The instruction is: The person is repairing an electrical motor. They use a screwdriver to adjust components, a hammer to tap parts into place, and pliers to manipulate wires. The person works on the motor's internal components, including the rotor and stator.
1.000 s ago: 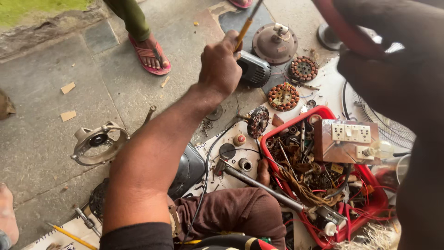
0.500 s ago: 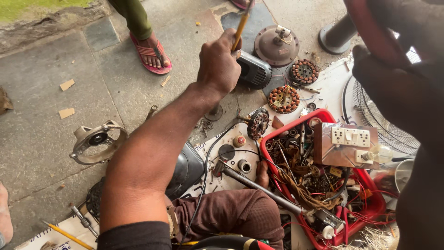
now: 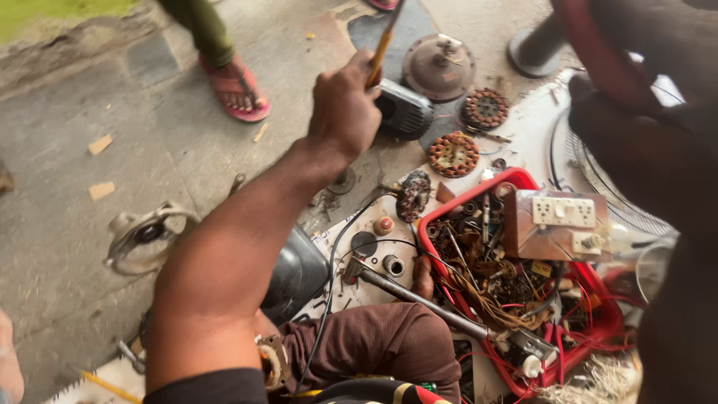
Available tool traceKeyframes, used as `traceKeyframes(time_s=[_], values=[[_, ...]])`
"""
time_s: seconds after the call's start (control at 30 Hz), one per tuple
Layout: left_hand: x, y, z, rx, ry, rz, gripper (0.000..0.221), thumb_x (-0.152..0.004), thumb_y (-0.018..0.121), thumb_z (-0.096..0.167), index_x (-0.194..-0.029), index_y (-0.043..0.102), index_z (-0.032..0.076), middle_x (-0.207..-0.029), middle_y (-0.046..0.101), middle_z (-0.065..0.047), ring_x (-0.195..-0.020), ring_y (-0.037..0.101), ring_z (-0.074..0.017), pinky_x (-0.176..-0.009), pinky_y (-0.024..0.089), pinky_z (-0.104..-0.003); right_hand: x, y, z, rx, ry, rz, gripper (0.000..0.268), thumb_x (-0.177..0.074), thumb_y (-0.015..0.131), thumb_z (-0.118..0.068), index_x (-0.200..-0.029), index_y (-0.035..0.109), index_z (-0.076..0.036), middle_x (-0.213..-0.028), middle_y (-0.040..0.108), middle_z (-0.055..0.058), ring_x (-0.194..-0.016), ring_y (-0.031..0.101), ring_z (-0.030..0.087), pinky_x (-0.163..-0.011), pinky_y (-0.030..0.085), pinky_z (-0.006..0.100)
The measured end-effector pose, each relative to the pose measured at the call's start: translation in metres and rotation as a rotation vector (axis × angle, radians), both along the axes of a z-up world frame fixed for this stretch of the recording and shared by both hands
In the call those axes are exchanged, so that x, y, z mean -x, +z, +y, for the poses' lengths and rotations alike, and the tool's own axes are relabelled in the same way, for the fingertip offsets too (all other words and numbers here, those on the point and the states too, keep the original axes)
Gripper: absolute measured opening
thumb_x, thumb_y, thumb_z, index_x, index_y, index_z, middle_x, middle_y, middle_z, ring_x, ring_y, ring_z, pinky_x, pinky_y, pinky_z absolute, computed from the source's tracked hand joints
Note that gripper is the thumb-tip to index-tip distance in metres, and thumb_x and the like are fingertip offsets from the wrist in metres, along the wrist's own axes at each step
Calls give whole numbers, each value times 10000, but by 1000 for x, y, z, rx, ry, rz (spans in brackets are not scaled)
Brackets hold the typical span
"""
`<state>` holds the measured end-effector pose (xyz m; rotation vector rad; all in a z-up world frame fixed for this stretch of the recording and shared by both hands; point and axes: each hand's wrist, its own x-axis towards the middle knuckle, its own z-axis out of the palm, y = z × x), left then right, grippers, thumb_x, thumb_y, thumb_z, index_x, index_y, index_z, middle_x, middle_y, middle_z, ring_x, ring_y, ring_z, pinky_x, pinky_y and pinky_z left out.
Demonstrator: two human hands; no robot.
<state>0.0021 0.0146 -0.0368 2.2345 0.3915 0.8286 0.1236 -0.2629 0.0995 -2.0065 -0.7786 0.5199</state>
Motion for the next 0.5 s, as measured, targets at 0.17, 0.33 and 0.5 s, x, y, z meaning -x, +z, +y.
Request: traceKeyframes(time_s=[0.17,0.33,0.5], values=[[6,5,2,-77,-40,-38,242,-796,611,-128,-984,675,12,-868,700,-241,-846,741,-385,-717,542,-443,27,36,3,-376,405,-1011,323,-1049,677,64,-1343,645,-66,-1318,631,159,-1168,653,213,-965,569,322],[12,2,3,-87,-22,-9,97,-924,704,-43,-973,669,32,-854,741,-158,-810,765,-300,-731,567,-424,46,53,17,-420,289,-1039,452,-1042,745,26,-1433,638,-173,-1488,605,133,-1314,667,249,-1108,595,324],[14,6,0,-79,-16,2,89,-940,712,-33,-982,673,35,-852,747,-150,-792,763,-277,-713,571,-402,51,64,25,-341,293,-1076,482,-961,831,-6,-1381,651,-160,-1399,625,174,-1212,709,314,-979,621,373]])
